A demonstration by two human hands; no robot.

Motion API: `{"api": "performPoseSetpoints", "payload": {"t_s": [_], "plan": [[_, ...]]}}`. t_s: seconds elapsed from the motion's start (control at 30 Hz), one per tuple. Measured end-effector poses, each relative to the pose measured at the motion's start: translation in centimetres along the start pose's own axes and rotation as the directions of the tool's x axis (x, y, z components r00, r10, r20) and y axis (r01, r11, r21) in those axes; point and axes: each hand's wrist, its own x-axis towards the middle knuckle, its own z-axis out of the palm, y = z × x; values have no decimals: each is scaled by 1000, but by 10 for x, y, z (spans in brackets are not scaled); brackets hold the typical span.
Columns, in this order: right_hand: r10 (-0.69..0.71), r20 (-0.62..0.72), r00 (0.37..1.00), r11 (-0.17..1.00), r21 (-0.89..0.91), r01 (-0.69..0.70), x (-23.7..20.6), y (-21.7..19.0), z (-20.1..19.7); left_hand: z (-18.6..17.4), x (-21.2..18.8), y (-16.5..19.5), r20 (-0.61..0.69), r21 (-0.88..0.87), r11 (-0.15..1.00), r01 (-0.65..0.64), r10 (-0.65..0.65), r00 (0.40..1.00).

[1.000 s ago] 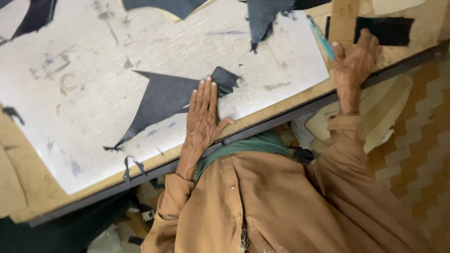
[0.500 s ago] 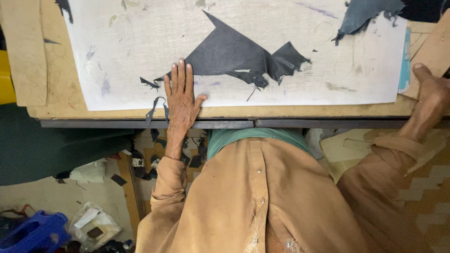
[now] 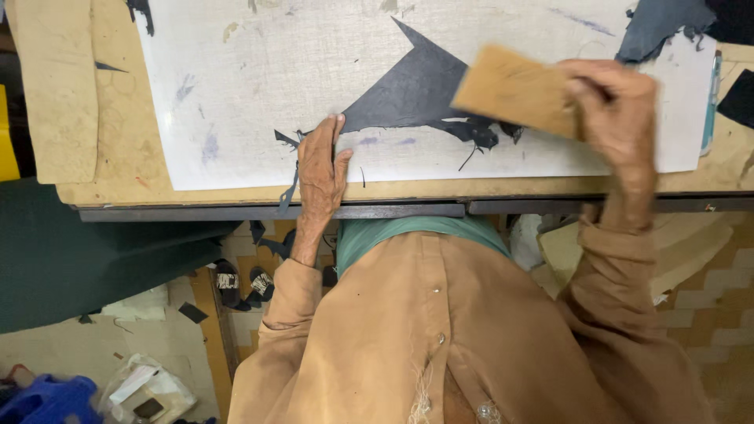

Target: The person uses a cardboard template and a utility knife to cut shapes from black leather on a workbench. They repeatedly position the template, trace or cut along its edges, and remove the cut leather pieces, working through several pieces of leather.

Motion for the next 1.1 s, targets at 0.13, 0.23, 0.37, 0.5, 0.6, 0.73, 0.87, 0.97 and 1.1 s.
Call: {"api": "performPoseSetpoints", "payload": {"t_s": [0.13,0.23,0.37,0.5,0.6,0.73,0.87,0.97,1.1], "plan": [[-22,266,964,993,-108,52,50,-51,96,-6,0,-2,-46,-41,999,12,-14,999],[-294,-114,949,898,-372,234,50,-37,101,-10,1,-1,-67,-93,995,29,-35,997],[36,-496,867,980,-154,-128,-14,31,40,-16,12,2,-30,-35,999,-22,20,999],[-157,-609,778,776,-563,-285,-77,109,-37,-20,30,8,79,29,970,-241,238,968],[6,-507,862,673,-635,-379,-110,139,-71,-16,44,11,165,-57,964,-261,267,950],[55,-607,793,637,-590,-496,-112,152,-79,-3,58,14,209,-83,965,-248,260,943],[69,-654,753,680,-522,-515,-102,153,-77,10,67,16,234,-72,965,-253,263,936],[61,-675,735,661,-525,-536,-98,154,-77,8,71,17,272,-58,967,-250,256,928],[-44,-600,799,682,-602,-416,-101,165,-76,-1,70,17,326,-43,976,-213,215,920]]}}
